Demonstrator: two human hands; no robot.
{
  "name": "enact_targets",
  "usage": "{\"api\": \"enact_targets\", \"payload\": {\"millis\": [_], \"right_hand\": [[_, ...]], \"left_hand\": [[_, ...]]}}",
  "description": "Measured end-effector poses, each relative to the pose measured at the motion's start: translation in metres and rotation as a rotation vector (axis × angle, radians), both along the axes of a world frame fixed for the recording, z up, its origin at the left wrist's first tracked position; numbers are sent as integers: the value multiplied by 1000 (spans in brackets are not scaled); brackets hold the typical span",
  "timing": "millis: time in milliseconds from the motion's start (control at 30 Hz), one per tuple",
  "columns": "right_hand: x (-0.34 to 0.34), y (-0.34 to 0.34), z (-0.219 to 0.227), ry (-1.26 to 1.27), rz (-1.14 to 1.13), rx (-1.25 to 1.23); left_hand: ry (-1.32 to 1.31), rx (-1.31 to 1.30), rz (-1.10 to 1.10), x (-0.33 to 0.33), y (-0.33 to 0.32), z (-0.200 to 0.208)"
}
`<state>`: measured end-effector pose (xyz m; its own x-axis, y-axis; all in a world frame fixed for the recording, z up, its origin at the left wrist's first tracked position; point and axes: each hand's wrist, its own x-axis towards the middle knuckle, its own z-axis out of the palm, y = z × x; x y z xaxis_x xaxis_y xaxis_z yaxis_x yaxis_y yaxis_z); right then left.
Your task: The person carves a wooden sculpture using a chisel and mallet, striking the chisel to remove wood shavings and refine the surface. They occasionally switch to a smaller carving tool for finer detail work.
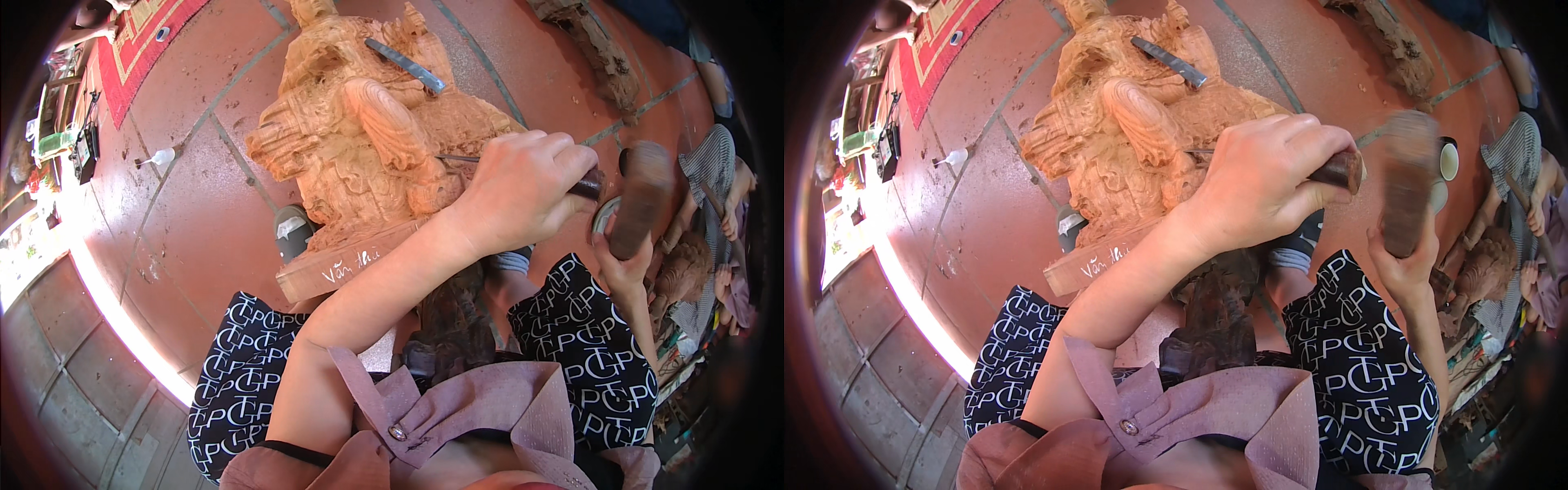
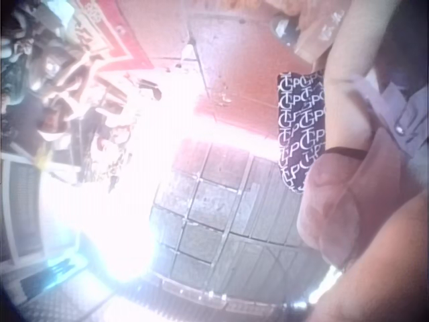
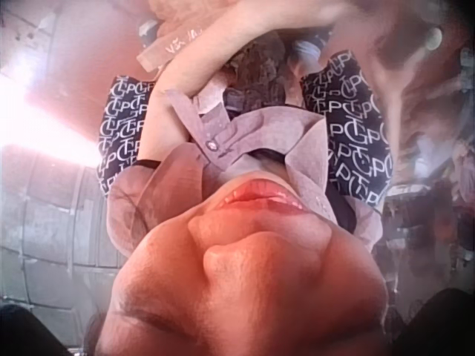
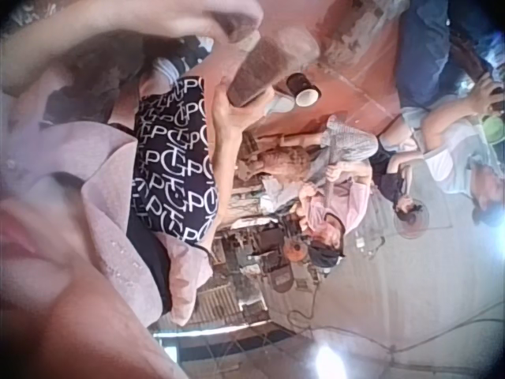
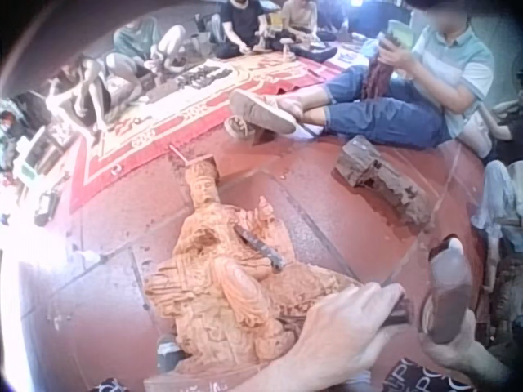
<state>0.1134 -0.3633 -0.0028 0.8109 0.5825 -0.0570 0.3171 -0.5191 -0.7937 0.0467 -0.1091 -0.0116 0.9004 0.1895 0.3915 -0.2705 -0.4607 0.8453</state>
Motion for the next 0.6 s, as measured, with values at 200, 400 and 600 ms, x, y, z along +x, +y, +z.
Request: {"api": "enact_targets", "payload": {"millis": [200,400,600], "right_hand": [[7,14,5,-264,119,-59],[-1,4,2,-6,-50,-5],[3,-6,-4,-184,61,-109]], "left_hand": [[10,-41,-2,3,5,2],[-1,-53,9,4,5,2],[0,-51,-16,2,5,0]]}}
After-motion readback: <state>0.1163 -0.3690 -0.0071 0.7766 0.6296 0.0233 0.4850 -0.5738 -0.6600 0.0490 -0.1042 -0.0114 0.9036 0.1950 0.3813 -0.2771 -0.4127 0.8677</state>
